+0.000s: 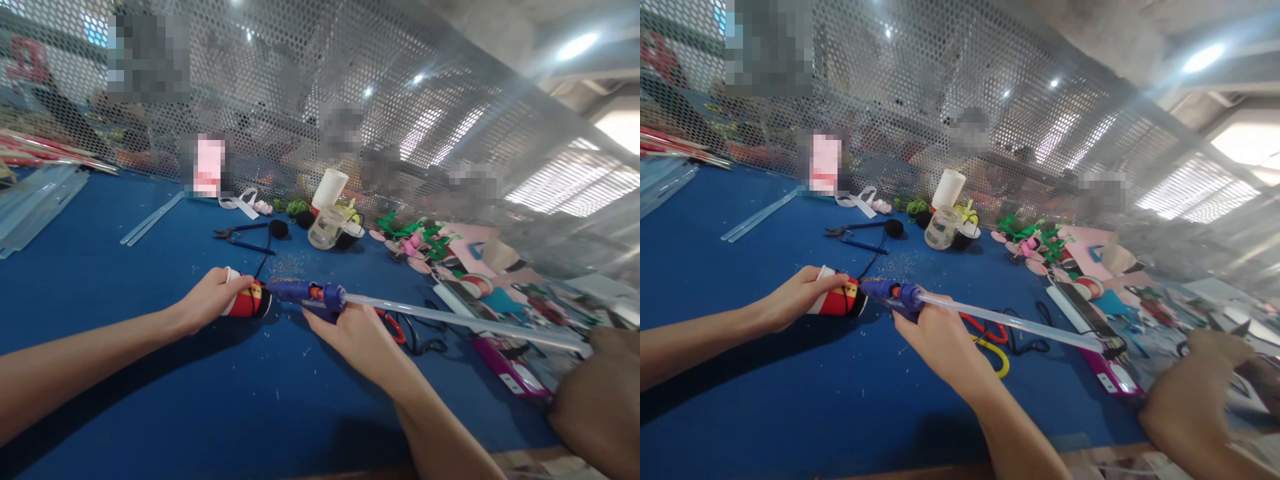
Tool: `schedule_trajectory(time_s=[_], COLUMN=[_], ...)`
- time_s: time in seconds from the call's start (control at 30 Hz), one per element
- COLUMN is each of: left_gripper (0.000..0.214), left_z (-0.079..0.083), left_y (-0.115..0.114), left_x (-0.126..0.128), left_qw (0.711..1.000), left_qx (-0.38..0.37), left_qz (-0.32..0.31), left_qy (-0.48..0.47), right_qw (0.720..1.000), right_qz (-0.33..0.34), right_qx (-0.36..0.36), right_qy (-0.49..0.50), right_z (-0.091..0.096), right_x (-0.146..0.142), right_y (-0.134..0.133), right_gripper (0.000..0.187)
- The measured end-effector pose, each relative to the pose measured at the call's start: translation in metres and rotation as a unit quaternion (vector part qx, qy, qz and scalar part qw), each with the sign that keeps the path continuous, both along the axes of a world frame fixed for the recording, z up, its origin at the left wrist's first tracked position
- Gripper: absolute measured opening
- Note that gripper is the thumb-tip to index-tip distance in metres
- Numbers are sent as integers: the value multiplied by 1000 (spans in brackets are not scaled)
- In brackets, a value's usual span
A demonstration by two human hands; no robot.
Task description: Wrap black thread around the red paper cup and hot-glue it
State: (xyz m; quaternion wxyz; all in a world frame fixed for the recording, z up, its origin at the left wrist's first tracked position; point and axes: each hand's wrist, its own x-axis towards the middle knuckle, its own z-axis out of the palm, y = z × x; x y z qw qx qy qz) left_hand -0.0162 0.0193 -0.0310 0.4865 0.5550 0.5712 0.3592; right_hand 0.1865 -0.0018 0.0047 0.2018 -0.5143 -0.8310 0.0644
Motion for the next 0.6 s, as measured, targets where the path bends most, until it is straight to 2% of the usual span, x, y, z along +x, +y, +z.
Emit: schedule_trajectory(time_s=[0.2, 0.43, 0.6], left_gripper=[35, 34, 35], left_z=[-1, 6, 2], left_y=[0, -1, 1], left_x=[0, 1, -1], left_qw=[999, 996, 997], left_qx=[16, 25, 22], left_qz=[-19, -38, -42], left_qy=[47, 74, 60], right_qw=[1000, 996, 969], right_qz=[0, -17, -67], right_qx=[-21, -69, -168], right_qy=[3, 60, 166], right_z=[7, 1, -2], right_x=[-5, -6, -3], right_y=[5, 12, 16], right_gripper=[19, 13, 22])
